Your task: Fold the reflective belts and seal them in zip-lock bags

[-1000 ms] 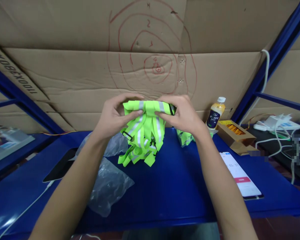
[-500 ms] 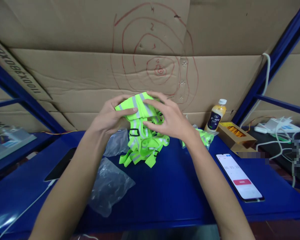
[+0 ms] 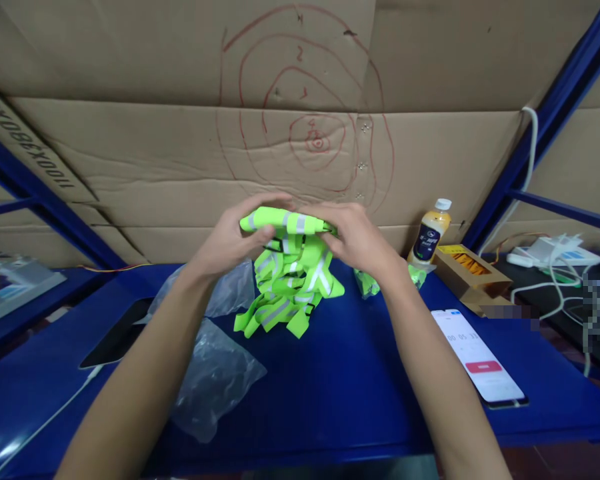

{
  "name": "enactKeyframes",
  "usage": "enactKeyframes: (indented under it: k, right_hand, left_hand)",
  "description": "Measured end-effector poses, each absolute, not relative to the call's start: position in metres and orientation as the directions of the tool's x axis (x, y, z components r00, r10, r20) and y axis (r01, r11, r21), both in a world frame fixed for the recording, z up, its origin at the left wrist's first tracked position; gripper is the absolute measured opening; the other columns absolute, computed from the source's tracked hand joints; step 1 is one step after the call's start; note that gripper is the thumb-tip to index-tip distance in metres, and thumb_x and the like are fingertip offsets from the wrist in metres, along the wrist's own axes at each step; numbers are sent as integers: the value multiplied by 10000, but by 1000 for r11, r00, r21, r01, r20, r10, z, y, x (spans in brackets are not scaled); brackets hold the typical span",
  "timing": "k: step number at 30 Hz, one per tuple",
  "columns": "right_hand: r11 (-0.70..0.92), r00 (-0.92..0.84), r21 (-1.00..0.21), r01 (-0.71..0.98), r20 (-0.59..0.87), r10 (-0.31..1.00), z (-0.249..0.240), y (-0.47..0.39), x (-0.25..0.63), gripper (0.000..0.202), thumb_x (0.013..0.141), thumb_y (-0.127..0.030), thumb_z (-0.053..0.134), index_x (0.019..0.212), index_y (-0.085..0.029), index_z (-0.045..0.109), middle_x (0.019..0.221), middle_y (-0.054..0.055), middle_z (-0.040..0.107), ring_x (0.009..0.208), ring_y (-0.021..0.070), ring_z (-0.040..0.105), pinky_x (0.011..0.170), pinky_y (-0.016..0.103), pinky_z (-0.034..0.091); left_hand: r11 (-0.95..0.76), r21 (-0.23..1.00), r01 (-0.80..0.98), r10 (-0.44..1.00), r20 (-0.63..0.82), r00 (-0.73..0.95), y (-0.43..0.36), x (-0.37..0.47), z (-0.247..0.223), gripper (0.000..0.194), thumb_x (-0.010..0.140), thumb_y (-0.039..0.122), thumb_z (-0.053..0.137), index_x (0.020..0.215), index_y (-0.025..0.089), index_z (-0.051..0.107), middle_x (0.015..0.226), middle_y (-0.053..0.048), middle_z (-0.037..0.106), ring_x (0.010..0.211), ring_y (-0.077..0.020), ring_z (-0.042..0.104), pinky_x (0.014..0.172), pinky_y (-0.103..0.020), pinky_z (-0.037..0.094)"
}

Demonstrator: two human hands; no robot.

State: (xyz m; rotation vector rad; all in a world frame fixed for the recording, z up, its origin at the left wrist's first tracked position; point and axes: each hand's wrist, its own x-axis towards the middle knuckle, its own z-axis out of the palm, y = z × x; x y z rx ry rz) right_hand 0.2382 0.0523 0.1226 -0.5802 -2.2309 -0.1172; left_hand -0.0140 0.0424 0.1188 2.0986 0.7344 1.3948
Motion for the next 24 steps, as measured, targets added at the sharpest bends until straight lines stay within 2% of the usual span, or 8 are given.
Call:
enactKeyframes:
  k: [3, 7, 11, 16, 18, 20, 22, 24]
  right_hand:
    - [846, -518, 74, 529, 817, 253, 111, 63, 231, 482, 968, -108, 556, 1359, -287, 774, 1409, 68, 782, 1252, 314, 709, 1082, 517, 508]
    - [811, -471, 178, 557, 872, 133, 103, 69, 223, 462, 1021, -141, 574, 1389, -361, 747, 1491, 37, 741, 1394, 333, 630, 1184, 601, 441]
    - [854, -609, 87, 514, 738, 291, 120, 47, 226, 577, 955, -271, 740, 1524, -317, 654, 1640, 96, 611, 1466, 364, 582, 1211, 610, 463]
    - [855, -571, -35, 518, 730, 376, 141, 25, 240, 687, 908, -486, 837, 1521, -244, 645, 1595, 147, 634, 1448, 368, 616, 1173, 527, 508]
    - [852, -596, -72, 518, 685, 420, 142, 27, 243, 632, 897, -473, 845, 1447, -212, 676, 1470, 139, 722, 1289, 342, 704, 1045, 449, 556]
    - [858, -650, -135, 496, 597, 470, 141, 30, 245, 395, 922, -425, 808, 1236, -195, 742, 1153, 76, 821, 966, 256, 753, 841, 347, 547]
    - [854, -658, -185, 486, 566, 497, 140, 32, 244, 159, 947, -336, 752, 1015, -193, 744, 856, 4, 774, 717, 176, 662, 701, 291, 470]
    - [854, -624, -192, 484, 608, 491, 138, 32, 242, 63, 936, -248, 711, 910, -193, 725, 752, -23, 714, 639, 146, 587, 652, 277, 422]
  left_hand:
    - [-472, 882, 6, 840, 448, 307, 44, -12, 115, 639, 865, 806, 743, 1016, 188, 802, 1060, -108, 799, 959, -270, 750, 781, -341, 594]
    - [-280, 949, -141, 895, 312, 318, 43, -5, 116, 500, 643, 494, 1039, 913, 177, 762, 883, -42, 751, 737, -169, 677, 670, -282, 549]
    - [-386, 910, -154, 878, 413, 243, 49, -13, 116, 568, 558, 400, 1076, 977, 198, 750, 875, -17, 741, 724, -164, 663, 692, -301, 554]
    - [-695, 689, 206, 713, 625, 317, 45, -27, 118, 424, 683, 424, 1020, 961, 227, 768, 861, -9, 725, 759, -187, 631, 715, -311, 494]
    - [-758, 599, 259, 650, 657, 382, 39, -25, 120, 350, 750, 419, 978, 958, 224, 776, 941, -34, 756, 843, -220, 669, 787, -338, 510]
    - [-798, 535, 275, 601, 680, 420, 35, -21, 122, 287, 816, 416, 931, 981, 230, 788, 1029, -59, 782, 948, -255, 704, 885, -371, 529]
    - [-826, 491, 275, 563, 720, 405, 35, -17, 122, 305, 835, 429, 918, 1047, 243, 801, 1110, -72, 796, 1062, -282, 716, 998, -402, 527]
    - [-833, 492, 254, 553, 749, 365, 40, -16, 120, 460, 786, 477, 957, 1151, 248, 797, 1189, -81, 797, 1151, -297, 711, 1062, -405, 519]
